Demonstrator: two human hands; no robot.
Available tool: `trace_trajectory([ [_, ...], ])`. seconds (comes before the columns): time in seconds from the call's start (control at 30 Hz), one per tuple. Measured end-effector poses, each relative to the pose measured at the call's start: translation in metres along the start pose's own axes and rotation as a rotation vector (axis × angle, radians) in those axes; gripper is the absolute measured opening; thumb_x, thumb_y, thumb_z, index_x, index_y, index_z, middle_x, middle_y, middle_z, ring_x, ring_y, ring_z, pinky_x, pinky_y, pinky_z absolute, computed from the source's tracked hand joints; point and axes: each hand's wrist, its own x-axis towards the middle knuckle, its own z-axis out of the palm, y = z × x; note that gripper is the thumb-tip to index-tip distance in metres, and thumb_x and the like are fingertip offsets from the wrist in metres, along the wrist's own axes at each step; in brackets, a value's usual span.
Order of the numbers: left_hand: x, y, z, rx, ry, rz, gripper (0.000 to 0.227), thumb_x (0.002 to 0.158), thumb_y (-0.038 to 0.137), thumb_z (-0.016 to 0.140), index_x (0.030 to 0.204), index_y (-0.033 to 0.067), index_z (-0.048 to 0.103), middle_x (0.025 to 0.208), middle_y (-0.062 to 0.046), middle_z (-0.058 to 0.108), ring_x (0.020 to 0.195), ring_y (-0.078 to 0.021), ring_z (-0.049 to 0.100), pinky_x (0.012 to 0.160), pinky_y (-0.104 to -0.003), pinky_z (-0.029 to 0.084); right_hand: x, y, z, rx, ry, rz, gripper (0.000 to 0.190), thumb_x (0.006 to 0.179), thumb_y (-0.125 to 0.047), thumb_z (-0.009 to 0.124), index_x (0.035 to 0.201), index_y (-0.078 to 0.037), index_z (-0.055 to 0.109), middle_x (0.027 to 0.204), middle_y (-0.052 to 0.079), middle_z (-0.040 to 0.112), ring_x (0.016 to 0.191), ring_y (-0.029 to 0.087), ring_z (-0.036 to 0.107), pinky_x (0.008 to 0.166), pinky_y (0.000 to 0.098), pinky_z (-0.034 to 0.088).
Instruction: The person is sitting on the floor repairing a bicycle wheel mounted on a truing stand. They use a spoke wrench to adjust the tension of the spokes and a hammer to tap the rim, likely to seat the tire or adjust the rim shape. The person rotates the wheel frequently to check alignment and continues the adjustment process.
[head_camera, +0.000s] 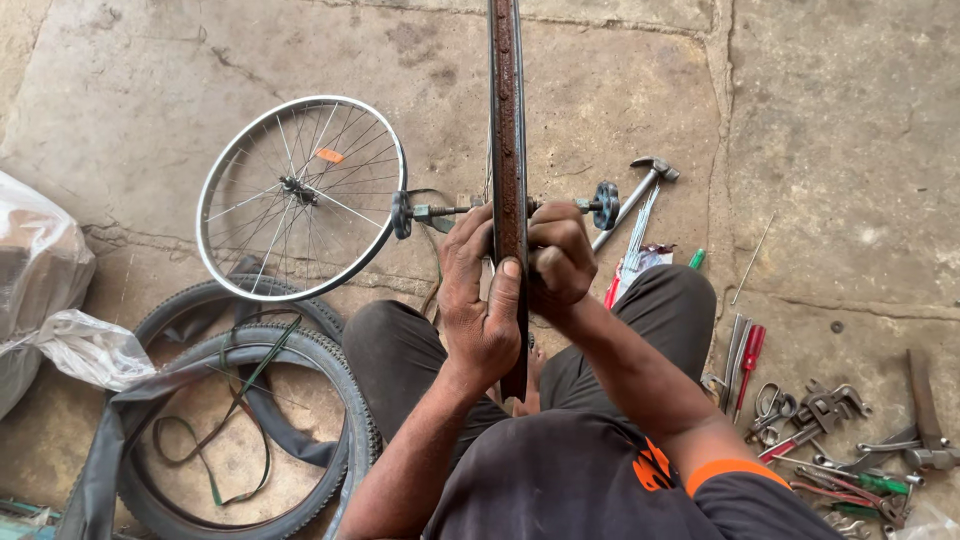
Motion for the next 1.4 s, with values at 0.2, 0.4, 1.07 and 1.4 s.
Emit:
trace_trajectory([
  [0.2, 0.009, 0.001, -0.003, 0.010, -0.011, -0.025, 0.041, 0.102, 0.011, 0.058, 0.141, -0.0044, 0.056, 0.152, -0.021, 0.055, 0.151, -0.0373, 0.044, 0.128, -0.050, 0.035, 0.013, 0.001, -0.020, 0.257, -0.294, 0.350, 0.018, 0.097, -0.012, 0.074, 0.103, -0.002, 0.062, 0.111, 0.017, 0.067, 0.093, 0.019, 0.072, 0.074, 0.0272, 0.064],
  [0.4, 0.009, -0.002, -0.001, -0.007, -0.020, -0.016, 0.041, 0.104, 0.013, 0.057, 0.141, -0.0036, 0.056, 0.151, -0.020, 0.055, 0.150, -0.0361, 0.047, 0.127, -0.049, 0.038, 0.027, 0.048, -0.075, 1.044, -0.757, 0.968, 0.021, 0.097, -0.014, 0.077, 0.109, 0.000, 0.067, 0.110, 0.014, 0.071, 0.088, 0.011, 0.068, 0.076, 0.0268, 0.061],
  [1.07, 0.001, -0.003, -0.003, 0.005, -0.005, 0.016, 0.039, 0.104, 0.013, 0.058, 0.140, -0.0038, 0.058, 0.152, -0.020, 0.055, 0.151, -0.0372, 0.046, 0.127, -0.049, 0.039, 0.034, 0.045, -0.053, 1.231, -0.842, 1.044, 0.045, 0.092, -0.020, 0.080, 0.129, 0.003, 0.069, 0.106, 0.009, 0.071, 0.094, 0.017, 0.064, 0.080, 0.0338, 0.052],
  [1.4, 0.003, -0.005, 0.000, 0.014, 0.013, 0.018, 0.040, 0.104, 0.012, 0.058, 0.141, -0.0025, 0.057, 0.152, -0.020, 0.055, 0.149, -0.0376, 0.048, 0.127, -0.050, 0.039, 0.026, -0.010, -0.014, 0.002, -0.267, 0.218, 0.023, 0.094, -0.010, 0.074, 0.086, -0.003, 0.053, 0.101, 0.014, 0.068, 0.088, 0.024, 0.070, 0.074, 0.0335, 0.059],
])
